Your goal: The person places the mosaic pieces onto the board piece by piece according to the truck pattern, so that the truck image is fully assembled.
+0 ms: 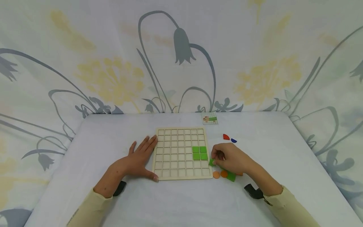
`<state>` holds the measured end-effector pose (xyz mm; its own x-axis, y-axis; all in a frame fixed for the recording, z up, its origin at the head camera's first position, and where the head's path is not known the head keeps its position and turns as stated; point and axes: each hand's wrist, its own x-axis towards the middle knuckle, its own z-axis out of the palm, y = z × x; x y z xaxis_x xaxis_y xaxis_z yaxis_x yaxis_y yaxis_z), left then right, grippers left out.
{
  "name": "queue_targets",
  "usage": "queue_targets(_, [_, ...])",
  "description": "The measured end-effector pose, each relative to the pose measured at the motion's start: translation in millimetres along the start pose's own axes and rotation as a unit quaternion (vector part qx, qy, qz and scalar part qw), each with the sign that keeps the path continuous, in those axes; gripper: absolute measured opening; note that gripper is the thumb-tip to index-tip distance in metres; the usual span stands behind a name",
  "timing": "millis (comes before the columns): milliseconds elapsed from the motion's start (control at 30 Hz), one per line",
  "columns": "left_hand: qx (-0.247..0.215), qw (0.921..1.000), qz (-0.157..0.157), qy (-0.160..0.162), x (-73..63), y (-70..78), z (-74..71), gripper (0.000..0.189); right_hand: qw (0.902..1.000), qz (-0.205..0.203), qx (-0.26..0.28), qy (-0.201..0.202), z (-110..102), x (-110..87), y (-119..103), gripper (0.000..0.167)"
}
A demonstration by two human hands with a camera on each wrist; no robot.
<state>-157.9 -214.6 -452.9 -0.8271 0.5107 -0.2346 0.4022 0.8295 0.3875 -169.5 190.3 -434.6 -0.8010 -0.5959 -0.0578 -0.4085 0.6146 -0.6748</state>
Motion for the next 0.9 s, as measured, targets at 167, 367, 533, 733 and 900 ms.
queue_targets(167, [0.0, 1.0, 0.002, -0.001, 2.5, -0.8, -2.0, 0.147, 0.9998, 0.001, 0.011, 0.013, 3.8, 13.4, -7.2, 0.016])
queue_targets(367, [0.002, 1.0, -0.006, -0.005, 1.6, -2.2, -0.9, 0.148, 0.9994, -0.008, 0.017, 0.028, 10.7, 30.3, -20.0, 0.013])
queue_targets(533, [0.001, 1.0, -0.008, -0.003, -0.3, -2.6, -1.4, 0.147, 0.9993, -0.007, 0.025, 0.027, 18.4, 47.7, -31.0, 0.009])
queue_targets(733, [-0.004, 1.0, -0.004, 0.0, -0.1, -2.6, -2.2, 0.147, 0.9995, -0.02, 0.005, 0.022, 25.9, 66.9, -39.0, 0.004])
queue_targets(900, [-0.014, 0.9999, 0.0, 0.001, 0.8, -2.2, -1.7, 0.148, 0.9997, -0.014, -0.004, 0.022, 29.6, 74.4, -41.4, 0.006])
